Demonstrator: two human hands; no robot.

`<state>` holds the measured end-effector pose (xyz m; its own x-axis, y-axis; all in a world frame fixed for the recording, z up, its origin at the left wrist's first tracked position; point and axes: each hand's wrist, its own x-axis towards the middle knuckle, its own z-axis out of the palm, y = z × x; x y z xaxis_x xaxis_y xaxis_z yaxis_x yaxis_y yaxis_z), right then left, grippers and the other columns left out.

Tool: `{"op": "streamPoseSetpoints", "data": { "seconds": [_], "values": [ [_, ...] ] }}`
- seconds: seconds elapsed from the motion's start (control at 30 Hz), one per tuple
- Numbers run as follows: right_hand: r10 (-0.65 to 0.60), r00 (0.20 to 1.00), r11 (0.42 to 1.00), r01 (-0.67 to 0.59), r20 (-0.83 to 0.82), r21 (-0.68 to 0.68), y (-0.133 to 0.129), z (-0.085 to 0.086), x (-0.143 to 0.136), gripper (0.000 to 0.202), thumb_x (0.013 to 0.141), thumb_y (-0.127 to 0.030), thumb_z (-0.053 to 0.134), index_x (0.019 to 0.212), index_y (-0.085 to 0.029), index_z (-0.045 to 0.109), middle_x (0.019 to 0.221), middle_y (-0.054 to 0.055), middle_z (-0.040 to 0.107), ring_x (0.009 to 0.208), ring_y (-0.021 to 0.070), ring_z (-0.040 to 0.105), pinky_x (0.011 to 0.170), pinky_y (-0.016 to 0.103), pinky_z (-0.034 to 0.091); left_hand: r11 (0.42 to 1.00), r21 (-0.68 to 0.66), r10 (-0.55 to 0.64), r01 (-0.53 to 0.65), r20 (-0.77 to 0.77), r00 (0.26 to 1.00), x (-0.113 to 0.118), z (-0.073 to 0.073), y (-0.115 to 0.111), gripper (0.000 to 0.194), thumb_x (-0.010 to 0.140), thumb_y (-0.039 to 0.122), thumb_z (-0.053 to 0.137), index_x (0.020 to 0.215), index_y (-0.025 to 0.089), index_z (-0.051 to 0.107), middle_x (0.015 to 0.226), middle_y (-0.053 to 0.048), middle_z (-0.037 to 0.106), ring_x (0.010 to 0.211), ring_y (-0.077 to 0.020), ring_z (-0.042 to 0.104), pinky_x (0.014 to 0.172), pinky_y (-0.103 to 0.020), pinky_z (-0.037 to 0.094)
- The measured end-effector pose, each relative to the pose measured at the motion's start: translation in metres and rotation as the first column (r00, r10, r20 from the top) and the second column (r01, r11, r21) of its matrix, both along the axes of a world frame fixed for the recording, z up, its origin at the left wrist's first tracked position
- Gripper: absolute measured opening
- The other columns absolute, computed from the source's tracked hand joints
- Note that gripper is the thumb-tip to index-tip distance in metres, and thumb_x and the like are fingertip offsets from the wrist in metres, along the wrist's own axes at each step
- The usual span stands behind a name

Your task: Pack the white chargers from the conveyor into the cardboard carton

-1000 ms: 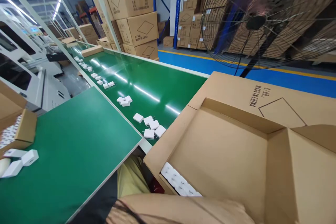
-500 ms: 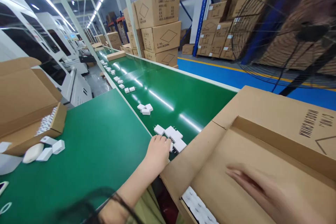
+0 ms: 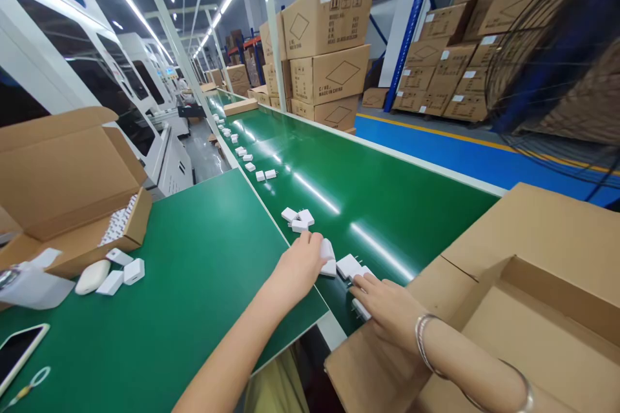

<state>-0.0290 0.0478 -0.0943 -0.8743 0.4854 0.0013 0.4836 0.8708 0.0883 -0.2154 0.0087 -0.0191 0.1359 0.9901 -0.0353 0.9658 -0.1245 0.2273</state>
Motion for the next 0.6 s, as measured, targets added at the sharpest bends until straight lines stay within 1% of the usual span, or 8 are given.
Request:
{"op": "streamPoseSetpoints", "data": {
  "seconds": [0.07,0.13,0.27,0.33,0.4,0.5,0.57,0.6],
  "values": [
    [-0.002,1.000,1.000,0.002,-0.001,0.027,0.003,-0.002,-0.001,0.028,0.054,-0.012,0.066,0.081,-0.016,0.059,0.084,0.007,0.059,0.079,0.0232,0.055,0.051,0.031,0.042,0.995,-0.092,-0.036,0.032,-0.045,0.998,0.003,-0.008,0.010,0.021,0.086,0.025,0.044,0.104,0.015,0.038,0.103,-0.009,0.048,0.093,-0.0209,0.053,0.072,-0.031,0.046],
    [0.003,1.000,0.999,-0.003,-0.002,0.055,0.004,-0.003,-0.004,0.022,0.058,-0.011,0.063,0.078,-0.017,0.057,0.082,0.007,0.058,0.079,0.0226,0.055,0.052,0.030,0.042,0.988,-0.152,-0.056,0.039,-0.110,0.992,0.012,-0.023,0.018,0.023,0.083,0.023,0.048,0.103,0.015,0.040,0.104,-0.010,0.049,0.093,-0.0217,0.053,0.071,-0.031,0.046],
    [0.018,1.000,0.996,-0.018,0.001,0.082,0.006,0.005,-0.001,0.020,0.061,-0.007,0.057,0.074,-0.020,0.051,0.079,0.003,0.057,0.075,0.0201,0.055,0.054,0.029,0.042,0.982,-0.188,-0.034,-0.004,-0.197,0.980,0.034,-0.048,0.026,0.027,0.075,0.014,0.055,0.101,0.012,0.045,0.103,-0.011,0.053,0.095,-0.0225,0.052,0.071,-0.030,0.046],
    [-0.002,1.000,0.996,0.002,-0.004,0.094,0.010,0.012,0.006,0.024,0.060,-0.003,0.054,0.076,-0.021,0.049,0.080,0.003,0.056,0.074,0.0196,0.054,0.056,0.029,0.042,0.980,-0.198,-0.025,-0.015,-0.198,0.980,0.040,-0.054,0.026,0.029,0.072,0.012,0.058,0.099,0.011,0.047,0.102,-0.012,0.055,0.094,-0.0225,0.053,0.070,-0.030,0.046],
    [-0.048,0.999,0.992,0.049,-0.009,0.115,0.017,0.015,0.012,0.028,0.060,0.002,0.049,0.077,-0.020,0.048,0.077,0.003,0.056,0.070,0.0195,0.054,0.054,0.029,0.041,0.980,-0.199,-0.009,-0.028,-0.181,0.983,0.040,-0.054,0.025,0.030,0.072,0.013,0.060,0.098,0.010,0.048,0.100,-0.012,0.056,0.093,-0.0225,0.053,0.070,-0.031,0.046],
    [-0.101,0.995,0.985,0.103,-0.015,0.135,0.029,0.005,0.011,0.031,0.059,0.008,0.043,0.072,-0.020,0.046,0.070,0.003,0.055,0.065,0.0199,0.053,0.049,0.028,0.037,0.986,-0.164,0.011,-0.021,-0.063,0.998,0.032,-0.047,0.019,0.029,0.071,0.018,0.063,0.097,0.011,0.051,0.098,-0.011,0.059,0.093,-0.0236,0.054,0.073,-0.034,0.046],
    [-0.111,0.993,0.984,0.114,-0.031,0.136,0.031,-0.006,0.004,0.030,0.062,0.007,0.043,0.073,-0.021,0.047,0.068,0.004,0.055,0.067,0.0210,0.053,0.050,0.028,0.036,0.996,-0.087,-0.018,0.033,0.171,0.985,0.024,-0.040,0.009,0.030,0.071,0.020,0.064,0.099,0.015,0.051,0.102,-0.008,0.059,0.097,-0.0222,0.053,0.079,-0.034,0.045],
    [-0.115,0.992,0.984,0.120,-0.043,0.134,0.031,-0.010,0.000,0.029,0.064,0.006,0.044,0.074,-0.021,0.048,0.068,0.004,0.056,0.069,0.0217,0.053,0.051,0.029,0.036,0.997,-0.034,-0.049,0.064,0.326,0.944,0.021,-0.036,0.002,0.032,0.071,0.020,0.064,0.100,0.017,0.051,0.104,-0.006,0.059,0.099,-0.0205,0.053,0.081,-0.033,0.045]
  ]
}}
